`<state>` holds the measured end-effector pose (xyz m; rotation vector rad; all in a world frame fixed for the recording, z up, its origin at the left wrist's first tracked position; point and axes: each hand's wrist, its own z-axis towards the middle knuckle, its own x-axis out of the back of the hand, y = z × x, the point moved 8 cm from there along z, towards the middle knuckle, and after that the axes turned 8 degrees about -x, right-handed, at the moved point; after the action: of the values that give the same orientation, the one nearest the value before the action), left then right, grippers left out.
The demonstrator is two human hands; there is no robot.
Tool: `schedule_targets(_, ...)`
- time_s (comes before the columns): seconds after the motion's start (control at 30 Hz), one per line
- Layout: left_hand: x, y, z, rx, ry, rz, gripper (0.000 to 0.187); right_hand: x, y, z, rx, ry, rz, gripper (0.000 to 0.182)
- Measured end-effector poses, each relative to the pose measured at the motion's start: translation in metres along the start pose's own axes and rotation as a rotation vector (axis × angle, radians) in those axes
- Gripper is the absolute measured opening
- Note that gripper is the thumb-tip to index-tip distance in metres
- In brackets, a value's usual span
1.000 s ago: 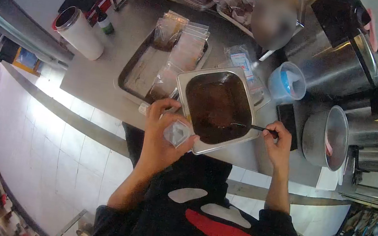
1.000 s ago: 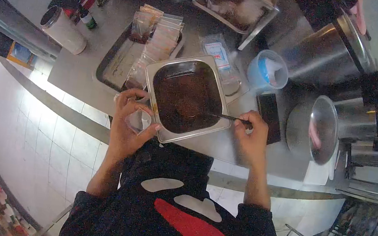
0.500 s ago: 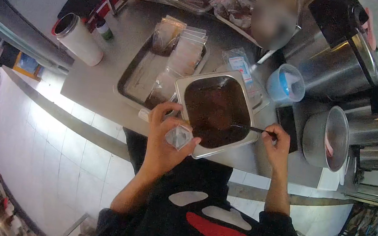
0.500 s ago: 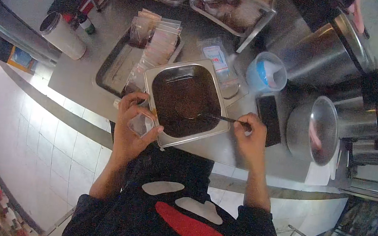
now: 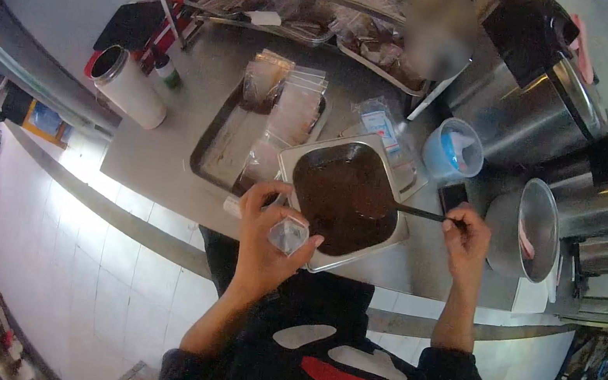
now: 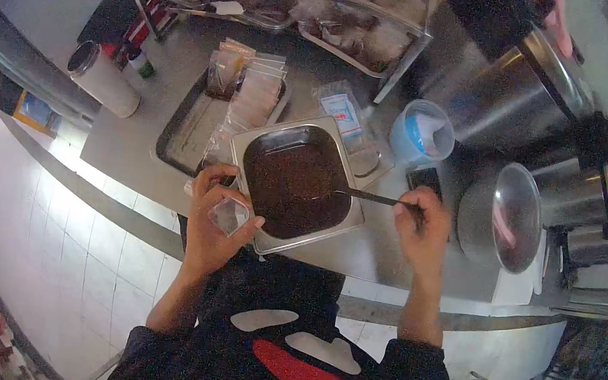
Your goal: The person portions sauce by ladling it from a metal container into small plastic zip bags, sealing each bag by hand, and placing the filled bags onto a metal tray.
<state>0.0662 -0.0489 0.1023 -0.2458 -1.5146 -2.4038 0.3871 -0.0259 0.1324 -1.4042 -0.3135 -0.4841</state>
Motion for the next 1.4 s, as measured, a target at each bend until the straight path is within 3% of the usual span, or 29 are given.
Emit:
schedule_targets(0.17, -0.001, 0.007, 0.006, -0.069, -0.012, 0.09, 0.029, -0.004, -0.004, 0.002, 0.108, 0.005, -0.022, 0.009)
schedule_targets(0.37, -0.003, 0.008, 0.009, -0.084, -0.019, 0.081, 0.029, -0.019, 0.008, -0.003, -0.006, -0.028, -0.001, 0.009)
schedule_targets(0.77, -0.011, 0.022, 0.021, -0.089, 0.003, 0.189, 0.031, -0.009, -0.026, 0.003, 0.026, 0.027, -0.011, 0.009)
schedule_targets(0.93, -0.014, 0.032, 0.027, -0.129, -0.001, 0.25, 0.041, -0.007, -0.092, -0.007, 0.309, 0.12, -0.164, 0.009)
schedule_targets(1.1, -0.006, 0.033, 0.028, -0.093, 0.004, 0.199, 0.052, -0.019, -0.111, -0.022, 0.514, 0.196, -0.289, 0.013)
schedule_targets(1.2, -0.001, 0.028, 0.024, 0.033, 0.07, 0.025, 0.05, -0.023, -0.122, -0.031, 0.613, 0.249, -0.321, 0.014)
schedule_targets(1.4, 0.007, 0.028, 0.023, -0.048, 0.046, 0.07, 0.036, -0.021, -0.132, -0.041, 0.768, 0.307, -0.39, 0.014)
